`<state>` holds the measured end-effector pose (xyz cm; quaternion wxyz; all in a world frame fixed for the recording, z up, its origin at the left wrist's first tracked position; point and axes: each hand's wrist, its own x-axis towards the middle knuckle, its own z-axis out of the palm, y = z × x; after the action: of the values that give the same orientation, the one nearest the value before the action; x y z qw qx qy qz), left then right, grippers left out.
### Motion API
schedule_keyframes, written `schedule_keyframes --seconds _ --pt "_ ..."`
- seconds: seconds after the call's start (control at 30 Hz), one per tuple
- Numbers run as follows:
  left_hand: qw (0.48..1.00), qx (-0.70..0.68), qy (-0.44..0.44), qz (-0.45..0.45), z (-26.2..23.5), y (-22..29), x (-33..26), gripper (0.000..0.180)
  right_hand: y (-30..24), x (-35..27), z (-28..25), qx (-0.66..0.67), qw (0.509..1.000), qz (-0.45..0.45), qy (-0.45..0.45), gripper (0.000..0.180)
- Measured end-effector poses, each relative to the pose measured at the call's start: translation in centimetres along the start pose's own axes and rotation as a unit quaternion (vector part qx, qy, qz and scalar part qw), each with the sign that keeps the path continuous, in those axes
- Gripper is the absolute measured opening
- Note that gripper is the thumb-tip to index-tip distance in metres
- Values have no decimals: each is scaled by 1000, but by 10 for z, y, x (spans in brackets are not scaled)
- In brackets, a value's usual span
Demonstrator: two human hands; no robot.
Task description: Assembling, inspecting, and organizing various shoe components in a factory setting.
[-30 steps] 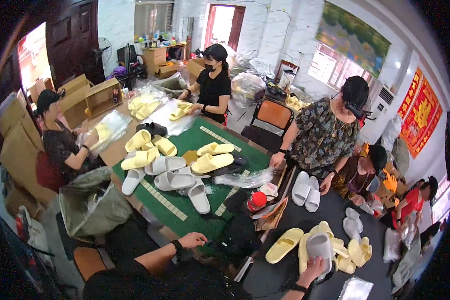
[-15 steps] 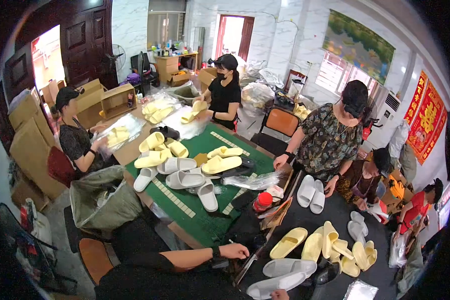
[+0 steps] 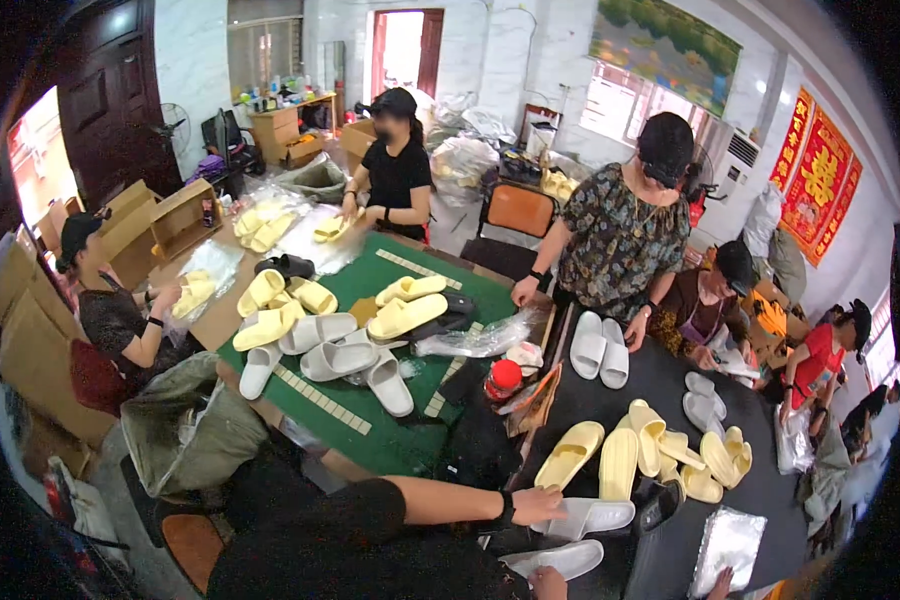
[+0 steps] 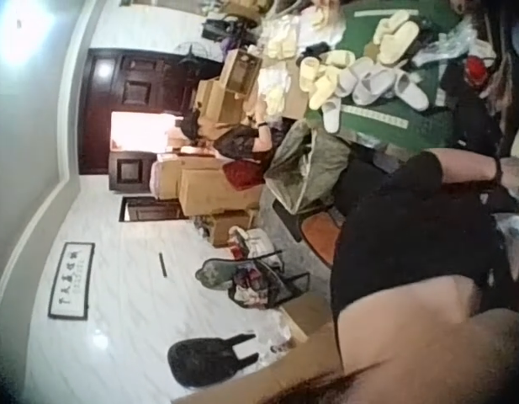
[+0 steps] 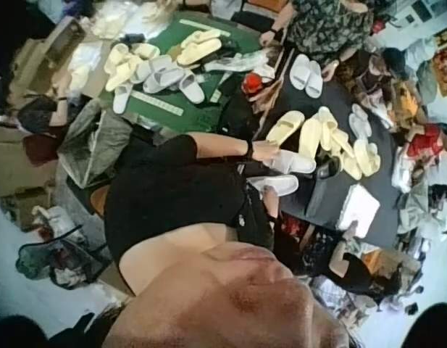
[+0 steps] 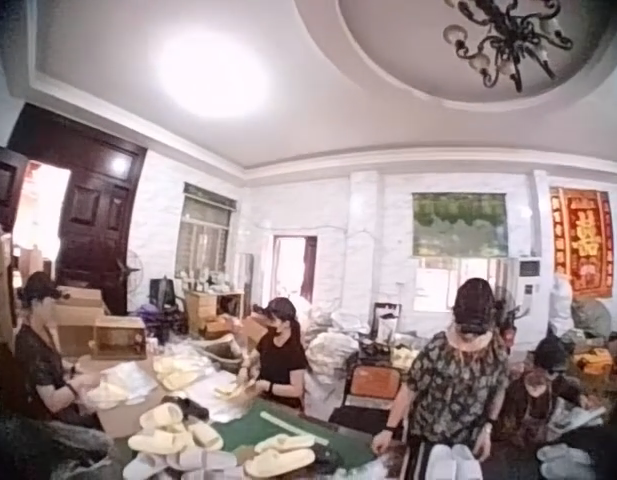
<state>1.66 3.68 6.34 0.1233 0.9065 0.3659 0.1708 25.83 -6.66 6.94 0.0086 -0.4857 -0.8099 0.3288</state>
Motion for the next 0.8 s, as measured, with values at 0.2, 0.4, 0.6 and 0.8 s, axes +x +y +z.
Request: schedule_keyframes --seconds 0.2,0.4,0.6,0.8 --pt "990 84 -100 56 49 -8 27 38 66 9 61 -27 996 80 30 26" --pt "990 73 -116 36 39 8 40 60 34 -3 63 24 982 161 99 25" --pt "979 120 -161 32 36 19 57 46 -5 -11 44 -29 978 177 108 23" --pt "983 75 -160 56 43 10 60 49 24 -14 67 -86 977 143 133 23"
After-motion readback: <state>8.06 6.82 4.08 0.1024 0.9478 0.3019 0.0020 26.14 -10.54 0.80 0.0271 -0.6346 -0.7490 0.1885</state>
